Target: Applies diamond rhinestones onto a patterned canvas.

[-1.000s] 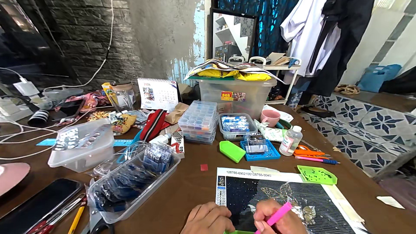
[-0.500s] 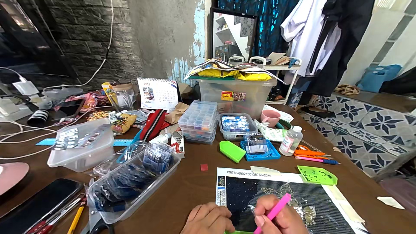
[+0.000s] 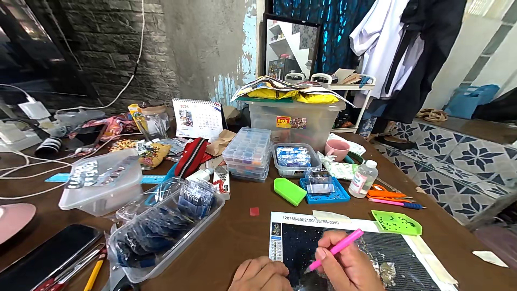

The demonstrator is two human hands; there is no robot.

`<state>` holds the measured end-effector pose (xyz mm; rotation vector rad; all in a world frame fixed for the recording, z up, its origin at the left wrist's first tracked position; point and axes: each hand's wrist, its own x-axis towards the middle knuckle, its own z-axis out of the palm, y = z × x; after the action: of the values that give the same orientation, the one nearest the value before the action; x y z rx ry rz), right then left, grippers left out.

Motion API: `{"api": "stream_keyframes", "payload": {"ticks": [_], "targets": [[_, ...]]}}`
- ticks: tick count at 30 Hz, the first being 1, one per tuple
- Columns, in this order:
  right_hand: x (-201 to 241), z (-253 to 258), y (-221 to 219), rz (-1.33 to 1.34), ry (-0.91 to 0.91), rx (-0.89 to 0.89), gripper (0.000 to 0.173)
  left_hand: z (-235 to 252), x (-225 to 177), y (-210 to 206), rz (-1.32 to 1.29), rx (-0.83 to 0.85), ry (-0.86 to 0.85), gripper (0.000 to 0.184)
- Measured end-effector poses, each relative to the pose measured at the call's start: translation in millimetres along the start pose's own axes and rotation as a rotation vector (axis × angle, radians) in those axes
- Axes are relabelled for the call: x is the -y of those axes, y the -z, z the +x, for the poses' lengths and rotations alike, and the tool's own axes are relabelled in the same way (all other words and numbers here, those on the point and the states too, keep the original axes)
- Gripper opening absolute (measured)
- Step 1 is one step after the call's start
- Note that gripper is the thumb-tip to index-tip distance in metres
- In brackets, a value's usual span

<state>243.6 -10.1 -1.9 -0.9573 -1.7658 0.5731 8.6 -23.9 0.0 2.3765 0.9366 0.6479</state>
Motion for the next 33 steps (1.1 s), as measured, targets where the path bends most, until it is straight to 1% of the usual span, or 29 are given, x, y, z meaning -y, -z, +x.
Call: {"api": "stream_keyframes", "payload": {"ticks": [4,15,33], "targets": [[0.1,0.4,-0.7,-0.054,0.0,0.018,0.016,0.6,-0.2,0.5,-0.007,0.007,0.003,0.048],[0.9,-0.5,-2.1,-0.082,-0.007,0.032,0.016,0.2,1.0,-1.4,-0.005,-0.011,-0.006,0.048],[1.4,0.4,-3.0,-0.111,0.03,0.043,0.015,0.3,0.1,-1.5,0.012,-0.008,-0.002,0.048]]}}
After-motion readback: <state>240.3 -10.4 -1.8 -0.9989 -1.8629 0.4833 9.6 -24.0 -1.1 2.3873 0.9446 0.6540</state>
